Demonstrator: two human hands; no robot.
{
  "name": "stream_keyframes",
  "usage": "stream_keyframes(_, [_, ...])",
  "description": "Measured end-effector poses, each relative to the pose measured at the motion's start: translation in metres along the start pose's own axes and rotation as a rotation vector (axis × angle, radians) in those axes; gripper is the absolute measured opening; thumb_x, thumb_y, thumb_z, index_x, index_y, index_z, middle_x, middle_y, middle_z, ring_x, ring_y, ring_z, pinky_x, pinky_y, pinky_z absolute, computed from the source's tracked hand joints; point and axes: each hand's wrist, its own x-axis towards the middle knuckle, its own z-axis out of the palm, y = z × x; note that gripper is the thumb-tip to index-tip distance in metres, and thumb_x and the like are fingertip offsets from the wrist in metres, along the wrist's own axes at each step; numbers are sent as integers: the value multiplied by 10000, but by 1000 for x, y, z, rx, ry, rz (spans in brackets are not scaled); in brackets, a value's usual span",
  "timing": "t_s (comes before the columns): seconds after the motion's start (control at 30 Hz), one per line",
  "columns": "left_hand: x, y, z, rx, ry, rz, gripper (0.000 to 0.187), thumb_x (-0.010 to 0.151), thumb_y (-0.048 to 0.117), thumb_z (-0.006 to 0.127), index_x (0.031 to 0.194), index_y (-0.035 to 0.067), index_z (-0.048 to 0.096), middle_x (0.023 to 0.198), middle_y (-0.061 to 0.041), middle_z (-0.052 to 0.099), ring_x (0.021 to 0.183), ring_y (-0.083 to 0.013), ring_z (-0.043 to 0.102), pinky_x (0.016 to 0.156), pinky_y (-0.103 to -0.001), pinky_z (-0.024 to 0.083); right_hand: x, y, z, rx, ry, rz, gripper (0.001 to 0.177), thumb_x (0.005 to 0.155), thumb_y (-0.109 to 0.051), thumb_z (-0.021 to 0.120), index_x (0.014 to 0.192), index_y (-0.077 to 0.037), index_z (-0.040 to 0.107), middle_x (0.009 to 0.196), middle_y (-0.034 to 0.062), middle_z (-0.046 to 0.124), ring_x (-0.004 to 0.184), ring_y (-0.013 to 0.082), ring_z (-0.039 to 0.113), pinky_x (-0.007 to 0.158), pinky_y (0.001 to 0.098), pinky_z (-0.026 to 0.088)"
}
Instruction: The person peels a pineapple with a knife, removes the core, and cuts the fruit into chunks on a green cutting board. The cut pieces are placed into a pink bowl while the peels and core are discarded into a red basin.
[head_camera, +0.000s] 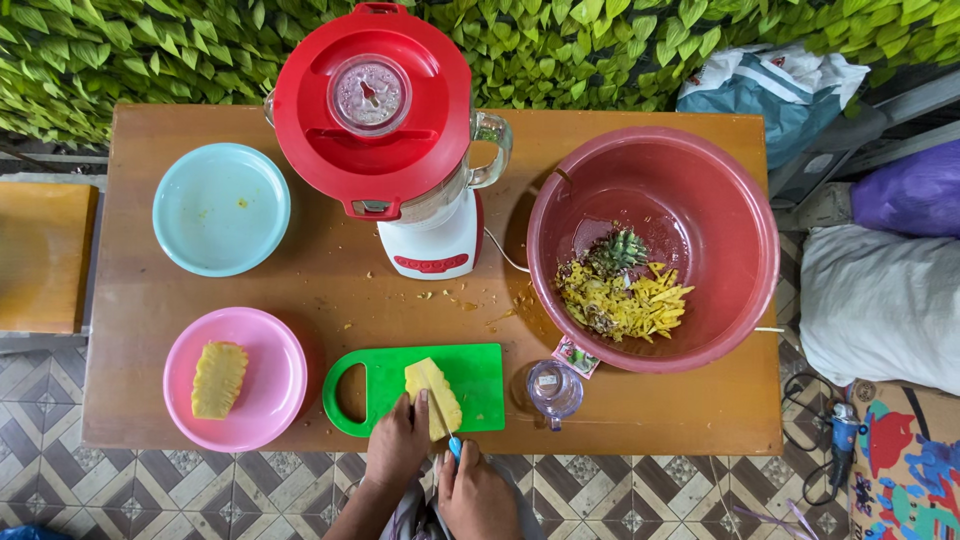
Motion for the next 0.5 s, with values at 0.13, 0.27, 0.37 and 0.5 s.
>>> stream_keyframes(0.13, [0,1,0,0,4,-9,407,988,356,583,755,24,547,655,-292,622,661,-498,628,570,-577,493,-2,-2,2,-7,-8,20,295,990,-305,548,1084,-26,523,794,224,708,626,391,718,522,499,580])
stream_keyframes(0.27, [0,0,2,11,5,-27,395,985,355,584,759,33,553,651,-288,623,655,-494,631,566,-575,500,-3,0,10,-71,-5,-1,286,1002,-314,542,1034,-30,522,783,201,704,604,370,717,495,473,578])
stream_keyframes(0.37, [0,-1,3,4,18,-5,381,984,348,584,772,33,559,650,-287,626,650,-495,631,562,-577,500,-5,1,17,-139,52,-28,277,1014,-320,544,982,-46,522,746,177,694,574,341,714,476,448,573])
stream_keyframes(0.5, [0,-1,3,35,10,-2,375,991,351,570,799,29,573,655,-289,636,651,-497,635,572,-578,508,-7,-2,21,-168,85,-40,280,1007,-322,566,984,-45,525,757,164,693,545,320,709,443,425,565])
